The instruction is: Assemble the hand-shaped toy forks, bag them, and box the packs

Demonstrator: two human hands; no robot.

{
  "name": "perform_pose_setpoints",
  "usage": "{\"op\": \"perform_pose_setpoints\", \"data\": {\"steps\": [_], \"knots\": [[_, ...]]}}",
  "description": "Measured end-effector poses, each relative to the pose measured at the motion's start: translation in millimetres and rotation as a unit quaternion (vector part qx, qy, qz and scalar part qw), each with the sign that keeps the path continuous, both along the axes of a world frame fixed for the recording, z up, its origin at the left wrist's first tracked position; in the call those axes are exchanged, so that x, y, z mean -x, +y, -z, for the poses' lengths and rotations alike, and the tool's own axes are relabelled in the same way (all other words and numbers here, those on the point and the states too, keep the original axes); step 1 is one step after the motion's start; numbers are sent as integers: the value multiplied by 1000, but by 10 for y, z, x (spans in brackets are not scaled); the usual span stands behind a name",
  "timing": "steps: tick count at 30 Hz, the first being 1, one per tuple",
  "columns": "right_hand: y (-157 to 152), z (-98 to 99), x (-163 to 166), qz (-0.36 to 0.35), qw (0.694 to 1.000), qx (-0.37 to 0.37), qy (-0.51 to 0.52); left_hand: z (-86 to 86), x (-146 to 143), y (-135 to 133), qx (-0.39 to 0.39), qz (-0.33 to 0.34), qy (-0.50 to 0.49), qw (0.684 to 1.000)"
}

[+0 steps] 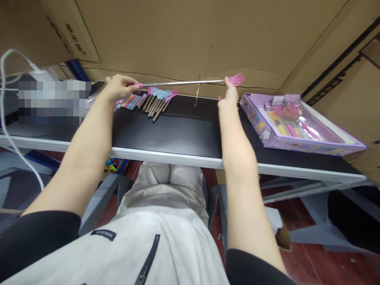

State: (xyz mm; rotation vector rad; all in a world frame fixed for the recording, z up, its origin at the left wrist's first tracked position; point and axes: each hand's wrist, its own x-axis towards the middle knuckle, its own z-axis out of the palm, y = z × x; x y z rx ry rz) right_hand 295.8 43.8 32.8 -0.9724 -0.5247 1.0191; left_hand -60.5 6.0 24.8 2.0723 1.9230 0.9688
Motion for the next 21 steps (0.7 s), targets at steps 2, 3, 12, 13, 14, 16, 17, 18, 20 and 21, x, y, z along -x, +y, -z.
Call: {"op": "perform_pose_setpoints", "data": {"steps": [2, 3, 12, 13, 14, 16, 17, 18, 20, 21], "knots": [[-57, -32, -137, 19, 1000, 11, 8, 31, 88, 33, -2, 11, -3, 1000], [-76, -41, -180, 21, 1000, 14, 11, 55, 132, 69, -5, 28, 0, 1000], [-149, -102, -102, -8, 999, -4, 39, 139, 345, 250, -14, 69, 20, 997], [-161, -105, -74, -8, 999, -5, 38, 127, 308, 237, -19, 72, 17, 997], [-172, -97, -26, -12, 999, -6, 31, 116, 247, 225, -24, 79, 13, 997], [-181, -37, 139, -32, 999, -5, 1, 106, 61, 209, -41, 100, 9, 994], [-179, 16, 250, -53, 998, -7, -26, 109, -54, 206, -51, 116, 10, 992], [-172, 81, 367, -68, 996, -15, -54, 120, -173, 206, -67, 127, 12, 990], [-153, 225, 578, -120, 984, -59, -114, 156, -387, 213, -88, 152, 16, 984], [-143, 292, 652, -134, 979, -81, -133, 178, -468, 218, -95, 159, 15, 983]]}}
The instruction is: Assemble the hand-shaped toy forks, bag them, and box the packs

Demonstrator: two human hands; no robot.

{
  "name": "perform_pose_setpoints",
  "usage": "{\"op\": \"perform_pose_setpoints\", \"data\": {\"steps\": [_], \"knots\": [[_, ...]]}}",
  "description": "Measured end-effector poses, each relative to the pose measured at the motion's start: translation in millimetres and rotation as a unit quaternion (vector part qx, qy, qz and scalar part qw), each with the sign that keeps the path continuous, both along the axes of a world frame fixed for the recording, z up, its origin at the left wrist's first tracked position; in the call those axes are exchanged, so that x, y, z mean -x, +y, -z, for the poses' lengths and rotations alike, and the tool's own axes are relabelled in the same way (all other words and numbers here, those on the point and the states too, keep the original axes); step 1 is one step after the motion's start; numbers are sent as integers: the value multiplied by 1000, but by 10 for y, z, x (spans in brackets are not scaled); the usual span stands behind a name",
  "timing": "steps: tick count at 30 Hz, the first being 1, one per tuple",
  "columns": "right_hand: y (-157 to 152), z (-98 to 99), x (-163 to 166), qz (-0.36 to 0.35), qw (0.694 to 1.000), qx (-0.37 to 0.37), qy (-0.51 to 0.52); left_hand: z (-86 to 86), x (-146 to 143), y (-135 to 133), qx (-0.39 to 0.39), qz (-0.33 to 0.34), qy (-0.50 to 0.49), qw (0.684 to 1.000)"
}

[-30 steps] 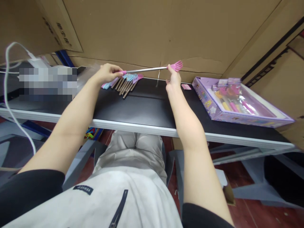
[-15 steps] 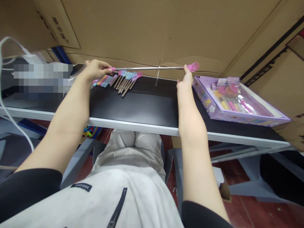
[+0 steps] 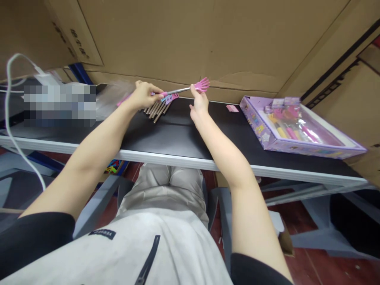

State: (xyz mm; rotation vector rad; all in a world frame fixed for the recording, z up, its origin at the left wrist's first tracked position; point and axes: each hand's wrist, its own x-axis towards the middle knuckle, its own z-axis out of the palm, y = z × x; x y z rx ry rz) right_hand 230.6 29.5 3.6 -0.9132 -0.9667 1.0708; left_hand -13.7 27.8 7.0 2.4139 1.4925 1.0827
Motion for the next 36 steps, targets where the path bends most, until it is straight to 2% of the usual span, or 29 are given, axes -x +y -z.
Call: {"op": "perform_pose_setpoints", "data": {"steps": [3, 6, 18, 23, 29, 32, 36], "knots": [[17, 129, 73, -20, 999, -26, -23, 56, -111, 12, -6, 10, -14, 1000], [18, 156, 27, -14, 999, -22, -23, 73, -105, 2, -8, 7, -26, 1000], [37, 155, 34, -4, 999, -30, -33, 69, -78, -44, 4, 23, -29, 999], [48, 28, 14, -8, 1000, -20, -12, 4, 37, -16, -4, 1, -14, 1000], [82, -297, -343, 53, 996, 25, 65, -98, 376, -23, 21, -64, 8, 998], [178, -383, -610, 81, 995, 30, 48, -106, 529, -22, 33, -82, 15, 996], [264, -396, -915, 121, 991, 48, 0, -76, 659, -33, 62, -122, 18, 990]]}}
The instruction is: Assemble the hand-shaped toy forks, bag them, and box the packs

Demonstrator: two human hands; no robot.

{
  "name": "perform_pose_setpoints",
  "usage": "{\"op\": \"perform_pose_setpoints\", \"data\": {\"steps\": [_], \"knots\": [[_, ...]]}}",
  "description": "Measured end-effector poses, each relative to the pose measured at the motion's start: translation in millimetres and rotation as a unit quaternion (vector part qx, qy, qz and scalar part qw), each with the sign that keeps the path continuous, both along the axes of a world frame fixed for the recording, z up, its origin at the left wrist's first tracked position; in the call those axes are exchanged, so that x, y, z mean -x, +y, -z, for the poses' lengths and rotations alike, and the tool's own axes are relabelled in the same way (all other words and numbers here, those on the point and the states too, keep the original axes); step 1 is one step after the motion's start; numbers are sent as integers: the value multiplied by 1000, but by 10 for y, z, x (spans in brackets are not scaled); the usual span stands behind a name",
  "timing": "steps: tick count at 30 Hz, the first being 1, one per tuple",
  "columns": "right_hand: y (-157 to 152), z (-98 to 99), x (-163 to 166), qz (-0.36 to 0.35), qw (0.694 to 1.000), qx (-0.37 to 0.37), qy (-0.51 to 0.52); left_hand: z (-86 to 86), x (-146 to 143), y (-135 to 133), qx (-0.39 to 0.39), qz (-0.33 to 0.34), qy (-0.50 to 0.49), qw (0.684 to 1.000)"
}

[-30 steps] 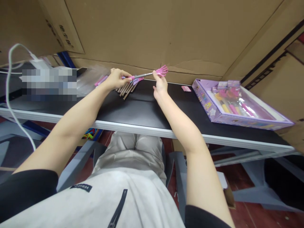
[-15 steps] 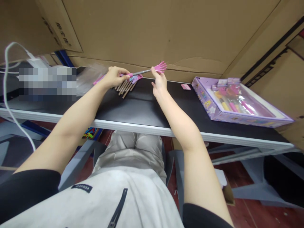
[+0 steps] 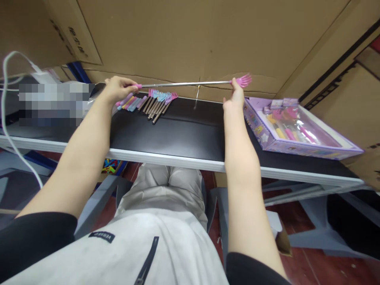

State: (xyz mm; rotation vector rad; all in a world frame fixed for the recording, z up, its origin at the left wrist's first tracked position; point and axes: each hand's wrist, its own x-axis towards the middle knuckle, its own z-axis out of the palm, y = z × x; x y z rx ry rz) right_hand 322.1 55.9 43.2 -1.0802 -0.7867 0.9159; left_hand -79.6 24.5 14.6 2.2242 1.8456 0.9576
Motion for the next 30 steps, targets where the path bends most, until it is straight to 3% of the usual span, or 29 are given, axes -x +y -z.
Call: {"op": "perform_pose_setpoints", "data": {"steps": [4, 10, 13, 16, 19, 24, 30], "knots": [[-3, 58, -70, 10, 998, 0, 54, 25, 71, -24, -18, -5, -27, 999], [55, 133, -41, -10, 1000, -6, 20, 46, 122, 18, -6, 19, -35, 999], [26, 218, 194, -28, 999, -27, 38, 64, -79, 53, -15, 65, -41, 997], [-83, 372, 624, -96, 994, -56, -17, 76, -420, 27, -52, 116, -38, 991], [-218, 496, 946, -124, 989, -67, -34, 56, -682, -71, -38, 111, -18, 993], [-287, 538, 950, -136, 986, -45, -86, -17, -772, -219, 10, 78, -6, 997], [-118, 612, 882, -133, 980, -40, -145, -63, -742, -242, 37, 70, -10, 997]]}}
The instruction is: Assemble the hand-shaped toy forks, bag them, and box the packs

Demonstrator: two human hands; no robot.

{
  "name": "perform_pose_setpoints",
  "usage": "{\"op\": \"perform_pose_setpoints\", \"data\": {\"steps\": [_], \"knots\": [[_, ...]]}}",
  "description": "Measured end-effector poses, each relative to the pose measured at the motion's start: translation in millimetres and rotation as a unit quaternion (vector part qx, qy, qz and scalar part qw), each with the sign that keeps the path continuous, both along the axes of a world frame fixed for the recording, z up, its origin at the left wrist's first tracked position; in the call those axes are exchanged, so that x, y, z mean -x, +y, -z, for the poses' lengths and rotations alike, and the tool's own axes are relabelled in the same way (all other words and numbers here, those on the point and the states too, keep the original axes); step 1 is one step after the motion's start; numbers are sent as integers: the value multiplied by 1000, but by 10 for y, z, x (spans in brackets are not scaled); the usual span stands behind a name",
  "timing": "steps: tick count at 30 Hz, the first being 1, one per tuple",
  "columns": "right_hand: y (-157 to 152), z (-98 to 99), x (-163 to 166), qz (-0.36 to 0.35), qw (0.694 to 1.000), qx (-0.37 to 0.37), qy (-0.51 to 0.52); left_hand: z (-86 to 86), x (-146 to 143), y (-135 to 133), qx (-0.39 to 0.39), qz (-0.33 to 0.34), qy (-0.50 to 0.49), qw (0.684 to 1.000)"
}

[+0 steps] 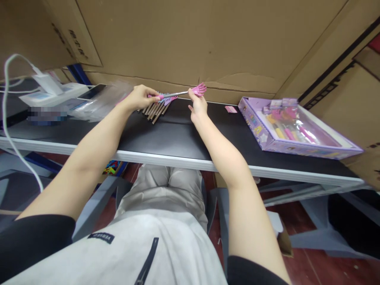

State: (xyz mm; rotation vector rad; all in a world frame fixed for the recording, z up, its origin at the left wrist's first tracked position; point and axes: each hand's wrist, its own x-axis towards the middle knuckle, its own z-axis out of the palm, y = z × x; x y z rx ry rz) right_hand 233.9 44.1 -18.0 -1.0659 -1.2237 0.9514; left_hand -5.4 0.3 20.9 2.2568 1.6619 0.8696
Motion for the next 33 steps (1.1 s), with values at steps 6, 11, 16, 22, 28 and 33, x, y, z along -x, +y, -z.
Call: {"op": "perform_pose_setpoints", "data": {"steps": [6, 11, 16, 22, 28, 33], "knots": [[315, -72, -339, 41, 999, 0, 12, 18, 243, 75, -12, -41, -2, 999], [590, -172, -726, 79, 997, -8, -7, -8, 353, 85, -5, -66, -13, 998], [536, -238, -1003, 124, 992, -1, -17, 8, 507, 79, 15, -89, -8, 996], [390, -239, -1162, 154, 988, 19, -13, 120, 739, 206, 25, -128, 11, 991], [480, -171, -1137, 161, 986, 2, 34, 77, 771, 170, 46, -125, 34, 991], [269, -175, -608, 155, 984, 13, 89, 15, 415, 84, 4, -71, 21, 997]]}}
